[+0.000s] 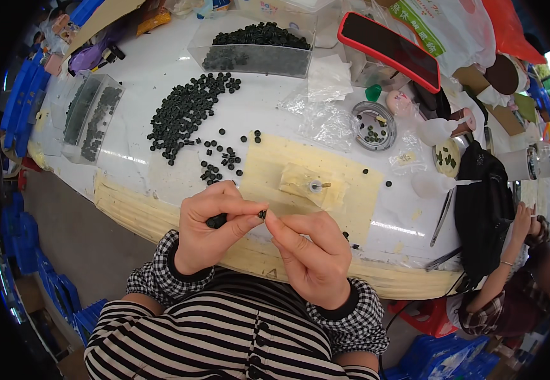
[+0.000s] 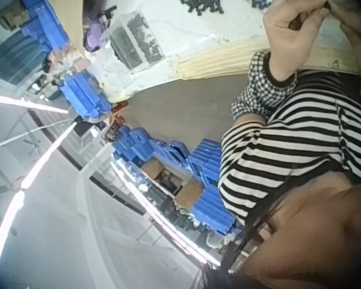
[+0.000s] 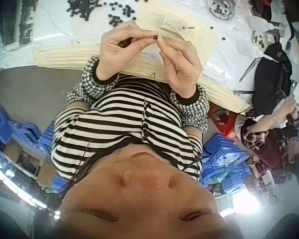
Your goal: Assembling small black components into a yellow plastic base plate at a factory workbench.
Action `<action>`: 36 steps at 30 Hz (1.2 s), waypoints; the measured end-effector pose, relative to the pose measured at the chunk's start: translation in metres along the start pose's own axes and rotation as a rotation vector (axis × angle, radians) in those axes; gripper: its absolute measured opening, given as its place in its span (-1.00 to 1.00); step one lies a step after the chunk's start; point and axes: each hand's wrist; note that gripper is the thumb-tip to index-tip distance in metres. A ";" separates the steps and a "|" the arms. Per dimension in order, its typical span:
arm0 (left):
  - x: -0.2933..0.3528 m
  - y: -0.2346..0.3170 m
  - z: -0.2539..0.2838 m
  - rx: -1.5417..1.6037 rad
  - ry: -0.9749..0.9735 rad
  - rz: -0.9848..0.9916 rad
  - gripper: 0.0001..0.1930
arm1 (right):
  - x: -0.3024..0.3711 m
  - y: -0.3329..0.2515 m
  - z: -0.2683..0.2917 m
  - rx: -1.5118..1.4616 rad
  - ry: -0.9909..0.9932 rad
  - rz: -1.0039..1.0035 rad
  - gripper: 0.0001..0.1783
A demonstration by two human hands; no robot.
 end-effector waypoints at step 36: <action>0.006 0.009 0.029 0.539 0.427 0.454 -0.72 | 0.002 -0.002 0.008 0.110 0.073 -0.063 -0.59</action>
Point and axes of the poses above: each hand's wrist, its own x-axis away from the middle knuckle, its own z-axis out of the back of the hand, y = z × x, and after that the axes turned 6 degrees about -y, right-handed
